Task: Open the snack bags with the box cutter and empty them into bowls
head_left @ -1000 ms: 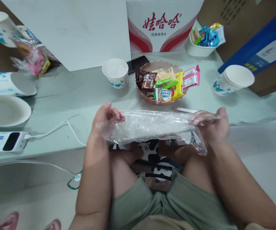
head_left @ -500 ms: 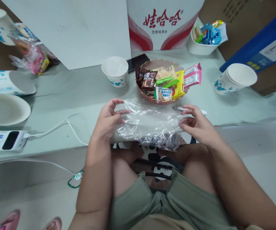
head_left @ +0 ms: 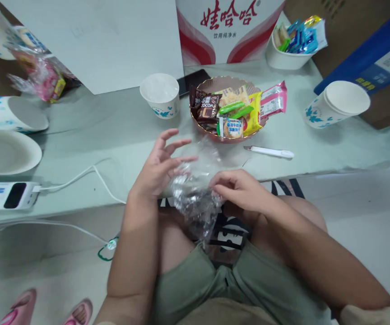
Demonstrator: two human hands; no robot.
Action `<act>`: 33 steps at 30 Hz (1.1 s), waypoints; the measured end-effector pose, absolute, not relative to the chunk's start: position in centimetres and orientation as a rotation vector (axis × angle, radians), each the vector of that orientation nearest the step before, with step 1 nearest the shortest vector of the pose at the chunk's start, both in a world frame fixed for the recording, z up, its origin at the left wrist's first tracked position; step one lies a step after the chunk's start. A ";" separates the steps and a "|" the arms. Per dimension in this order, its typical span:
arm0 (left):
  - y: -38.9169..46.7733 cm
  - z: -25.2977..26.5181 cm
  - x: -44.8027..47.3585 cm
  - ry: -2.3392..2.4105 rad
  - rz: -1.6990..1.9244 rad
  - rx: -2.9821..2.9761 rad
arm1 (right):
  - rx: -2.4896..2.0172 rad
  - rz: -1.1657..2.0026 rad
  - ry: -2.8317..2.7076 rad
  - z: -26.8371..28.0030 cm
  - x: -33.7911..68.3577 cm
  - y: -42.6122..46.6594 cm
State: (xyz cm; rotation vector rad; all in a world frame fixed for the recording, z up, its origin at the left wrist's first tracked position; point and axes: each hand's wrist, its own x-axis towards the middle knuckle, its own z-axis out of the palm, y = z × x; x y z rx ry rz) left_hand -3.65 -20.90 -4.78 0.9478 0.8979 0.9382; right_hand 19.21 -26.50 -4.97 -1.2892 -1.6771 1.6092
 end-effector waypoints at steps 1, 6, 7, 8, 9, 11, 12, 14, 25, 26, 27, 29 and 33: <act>-20.7 -4.9 -3.6 0.918 1.002 0.883 | -1.325 1.522 -1.594 -5.0 19.4 -26.5; -20.8 -5.6 -2.3 0.727 0.843 0.802 | -1.393 1.271 -1.312 -5.0 20.0 -26.8; -21.0 -5.7 -1.8 0.705 0.763 0.839 | -1.403 1.243 -1.301 -5.0 20.0 -26.9; -21.2 -5.8 -1.4 0.705 0.688 0.884 | -1.414 1.229 -1.298 -5.0 20.0 -27.0; -21.3 -5.9 -1.1 0.729 0.627 0.934 | -1.420 1.225 -1.298 -5.0 20.1 -27.1; -21.6 -6.0 -0.7 0.818 0.578 1.023 | -1.417 1.233 -1.305 -5.1 20.3 -27.2; -21.7 -5.9 -0.7 0.860 0.597 1.058 | -1.407 1.232 -1.309 -5.1 20.4 -27.2; -21.8 -5.9 -1.0 0.900 0.681 1.103 | -1.373 1.197 -1.315 -5.1 20.7 -27.2; -21.3 -6.4 -1.8 0.842 0.920 1.287 | -1.157 0.884 -1.670 -4.9 23.3 -26.9; -21.2 -6.5 -1.8 0.839 0.954 1.301 | -1.161 0.912 -1.620 -5.2 23.2 -26.9; -21.1 -6.5 -1.7 0.833 0.992 1.293 | -1.167 0.954 -1.535 -5.7 23.0 -26.9; -21.1 -6.7 -1.6 0.816 1.046 1.230 | -1.182 1.071 -1.293 -6.4 22.4 -26.7; -21.2 -6.7 -1.2 0.828 1.025 1.181 | -1.317 1.340 -1.077 -6.6 21.2 -26.1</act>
